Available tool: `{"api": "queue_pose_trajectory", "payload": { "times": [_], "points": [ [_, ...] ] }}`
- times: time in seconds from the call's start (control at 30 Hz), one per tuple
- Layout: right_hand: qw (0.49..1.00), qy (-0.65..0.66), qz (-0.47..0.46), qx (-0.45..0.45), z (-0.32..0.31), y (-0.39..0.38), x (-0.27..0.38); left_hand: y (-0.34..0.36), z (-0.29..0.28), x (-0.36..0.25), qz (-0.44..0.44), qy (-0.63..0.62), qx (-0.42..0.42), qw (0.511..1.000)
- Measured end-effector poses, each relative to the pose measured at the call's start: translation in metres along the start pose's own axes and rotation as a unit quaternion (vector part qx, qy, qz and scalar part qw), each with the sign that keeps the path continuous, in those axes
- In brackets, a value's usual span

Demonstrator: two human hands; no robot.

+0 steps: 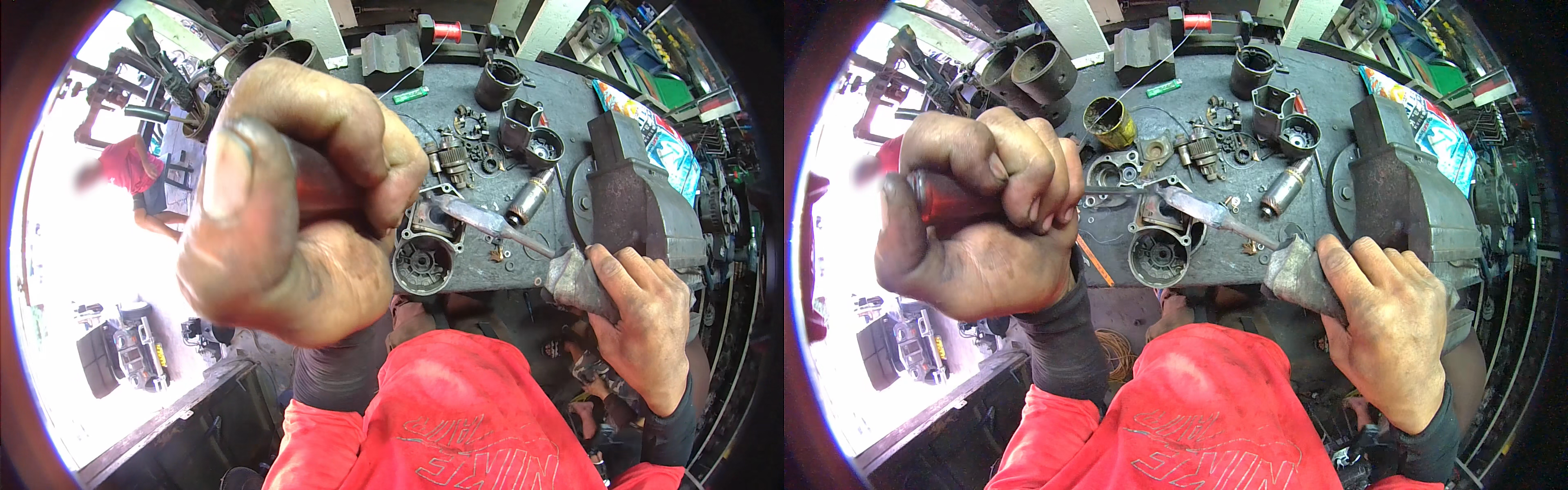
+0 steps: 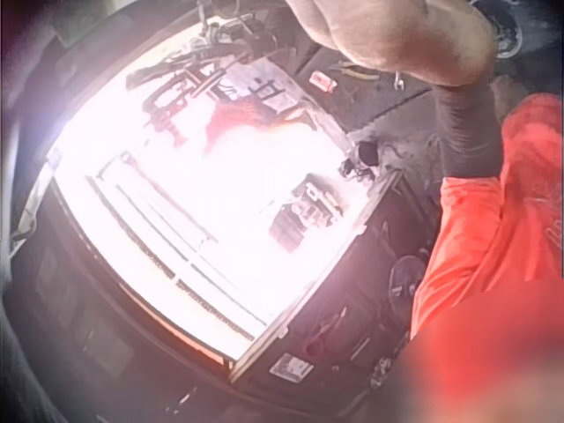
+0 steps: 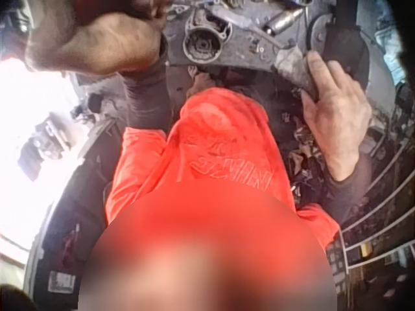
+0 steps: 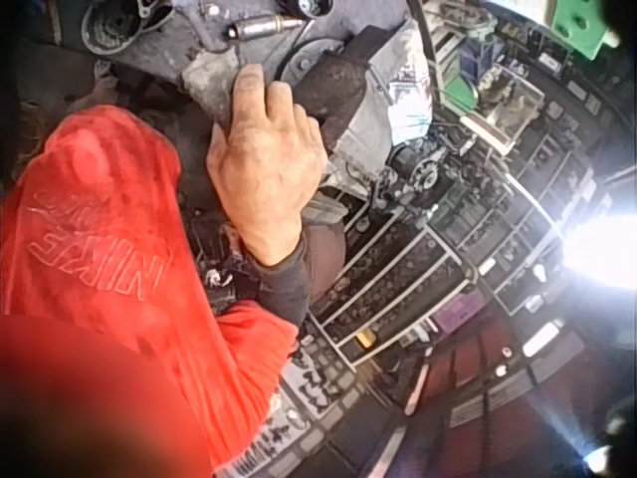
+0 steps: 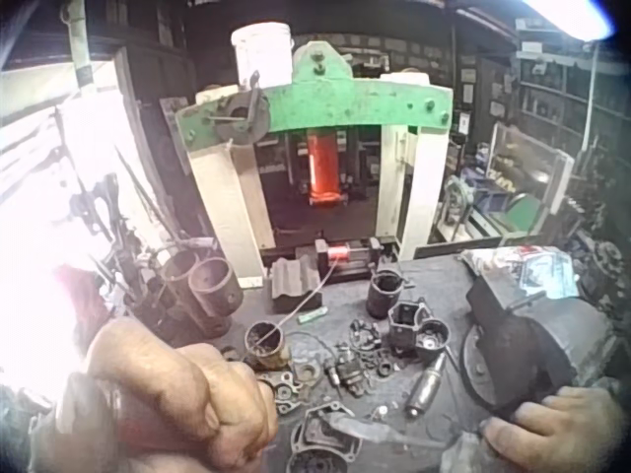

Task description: The person uses a chisel and hammer to remove a pin from a cylindrical metal part, then uses pliers to extract it. They continue to clean and adjust the part with a screwdriver and hammer, working on a cluttered workbench in a workshop.

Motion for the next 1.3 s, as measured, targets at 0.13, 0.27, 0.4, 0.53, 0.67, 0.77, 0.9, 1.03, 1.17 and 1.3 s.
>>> {"api": "queue_pose_trajectory", "payload": {
  "times": [0.13,0.27,0.4,0.53,0.67,0.77,0.9,1.03,1.17,1.3],
  "points": [
    [1.0,0.008,-0.005,-0.008,0.001,0.0,0.0,-0.004,-0.006,0.003,0.017,-0.001,0.074,0.997],
    [1.0,-0.002,-0.014,-0.006,0.0,0.0,-0.001,-0.007,-0.006,0.008,0.01,-0.02,0.072,0.997],
    [1.0,-0.005,-0.014,0.001,-0.001,0.0,-0.001,-0.009,-0.006,0.012,0.01,-0.007,0.073,0.997],
    [1.0,-0.007,-0.012,0.005,-0.001,0.001,-0.001,-0.01,-0.008,0.016,0.015,-0.01,0.077,0.997],
    [1.0,-0.008,-0.014,-0.001,-0.001,0.001,-0.001,-0.009,-0.012,0.019,0.031,-0.03,0.082,0.996],
    [1.0,-0.009,-0.015,-0.003,-0.001,0.002,-0.002,-0.01,-0.013,0.02,0.038,-0.02,0.064,0.997],
    [1.0,-0.014,-0.015,-0.005,0.001,0.002,-0.003,-0.01,-0.018,0.022,0.043,-0.069,0.04,0.996],
    [1.0,0.005,-0.019,-0.009,0.003,0.002,-0.004,-0.011,-0.023,0.023,0.068,-0.071,0.033,0.995],
    [1.0,0.005,-0.019,-0.009,0.004,0.002,-0.006,-0.017,-0.026,0.023,0.085,-0.07,0.033,0.993],
    [1.0,-0.011,-0.014,0.006,0.003,0.004,-0.006,-0.018,-0.027,0.023,0.095,-0.077,0.044,0.992]
  ]
}}
Point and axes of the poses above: each hand's wrist, its own y-axis towards the middle knuckle, its own z-axis out of the palm, x = y × z, the point moved 1 cm from there along y, towards the middle knuckle, and after that the axes turned 7 degrees about y, right-handed, at the moved point
